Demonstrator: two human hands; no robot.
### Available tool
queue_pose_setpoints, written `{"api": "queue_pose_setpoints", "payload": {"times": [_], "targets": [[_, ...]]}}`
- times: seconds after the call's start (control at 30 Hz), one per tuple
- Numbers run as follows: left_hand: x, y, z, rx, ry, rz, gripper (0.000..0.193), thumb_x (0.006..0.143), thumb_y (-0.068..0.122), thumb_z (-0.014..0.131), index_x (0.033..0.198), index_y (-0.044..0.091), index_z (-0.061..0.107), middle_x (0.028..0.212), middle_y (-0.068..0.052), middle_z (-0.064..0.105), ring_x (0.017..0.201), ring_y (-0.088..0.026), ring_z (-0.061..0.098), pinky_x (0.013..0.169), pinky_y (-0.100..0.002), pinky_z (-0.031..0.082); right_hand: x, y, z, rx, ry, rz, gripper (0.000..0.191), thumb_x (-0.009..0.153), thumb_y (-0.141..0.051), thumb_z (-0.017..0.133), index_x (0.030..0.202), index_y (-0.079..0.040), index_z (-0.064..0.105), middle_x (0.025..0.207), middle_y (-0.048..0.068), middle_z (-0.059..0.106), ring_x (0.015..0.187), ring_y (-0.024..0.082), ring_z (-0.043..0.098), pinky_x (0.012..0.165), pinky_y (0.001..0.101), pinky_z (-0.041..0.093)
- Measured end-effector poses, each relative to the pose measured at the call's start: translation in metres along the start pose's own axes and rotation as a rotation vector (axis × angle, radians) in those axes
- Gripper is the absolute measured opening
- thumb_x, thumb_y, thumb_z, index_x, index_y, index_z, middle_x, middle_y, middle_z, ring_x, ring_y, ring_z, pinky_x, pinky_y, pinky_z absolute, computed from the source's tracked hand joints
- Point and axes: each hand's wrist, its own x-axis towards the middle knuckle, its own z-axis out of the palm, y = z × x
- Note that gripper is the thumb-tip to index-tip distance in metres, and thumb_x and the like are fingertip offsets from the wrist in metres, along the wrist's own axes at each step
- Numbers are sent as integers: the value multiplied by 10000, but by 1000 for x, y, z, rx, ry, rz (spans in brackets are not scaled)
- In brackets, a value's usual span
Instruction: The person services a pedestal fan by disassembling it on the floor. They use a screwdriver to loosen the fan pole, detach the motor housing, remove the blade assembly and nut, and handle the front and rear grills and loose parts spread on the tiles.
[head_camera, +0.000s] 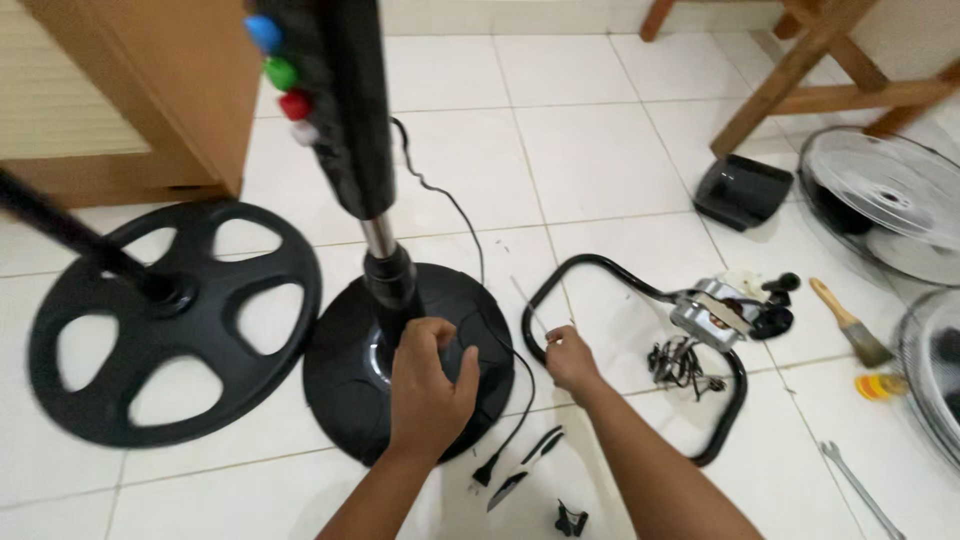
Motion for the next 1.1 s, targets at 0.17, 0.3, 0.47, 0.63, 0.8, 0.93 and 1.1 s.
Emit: {"api": "queue_pose_setpoints", "payload": {"times": [0.17,0.3,0.47,0.63,0.8,0.93,1.1], "targets": [[5,-13,52,-75,-505,-466,347,846,216,727,1151,96,613,1004,-61,666,815,-226,662,760,-372,528,-4,33,9,-65,255,-213,353,945,-116,518,1284,-85,613,1185,210,699,1109,368,665,957,435,510],[-7,16,94,-196,-613,-419,389,826,226,743,1168,85,624,1018,-72,664,789,-209,665,725,-352,546,-9,62,-15,-102,287,-273,606,826,-195,754,1367,-38,532,1272,240,598,1154,367,595,963,431,480],[-8,62,129,-416,-766,-379,307,850,204,724,1115,71,642,930,-66,692,772,-169,679,685,-337,542,-18,99,-95,-386,-245,48,388,886,-328,649,1156,-53,693,1184,151,725,1088,322,722,936,412,580],[3,87,164,-506,-695,-327,212,873,177,696,1048,59,677,808,-48,728,714,-172,684,647,-323,538,6,144,-210,-1155,-214,83,408,901,-369,635,1234,-137,680,1264,128,685,1218,334,620,1029,448,498],[-5,97,208,-547,-556,-407,190,884,182,694,1016,45,696,823,-49,743,724,-145,690,643,-295,547,67,195,-313,-1025,45,64,440,907,-434,646,1223,-131,692,1249,112,715,1187,309,664,1028,417,528],[4,76,254,-525,-392,-498,194,912,190,685,1017,27,704,833,-54,738,745,-131,678,674,-289,547,128,215,-348,-1100,5,81,453,925,-435,644,1261,-132,669,1308,104,675,1237,305,623,1051,426,508],[-2,47,296,-543,-287,-512,216,914,191,688,1050,23,703,882,-41,743,779,-132,686,701,-277,542,193,221,-368,-1126,39,40,553,952,-411,632,1437,-161,541,1435,140,587,1323,332,566,1080,446,499]]}}
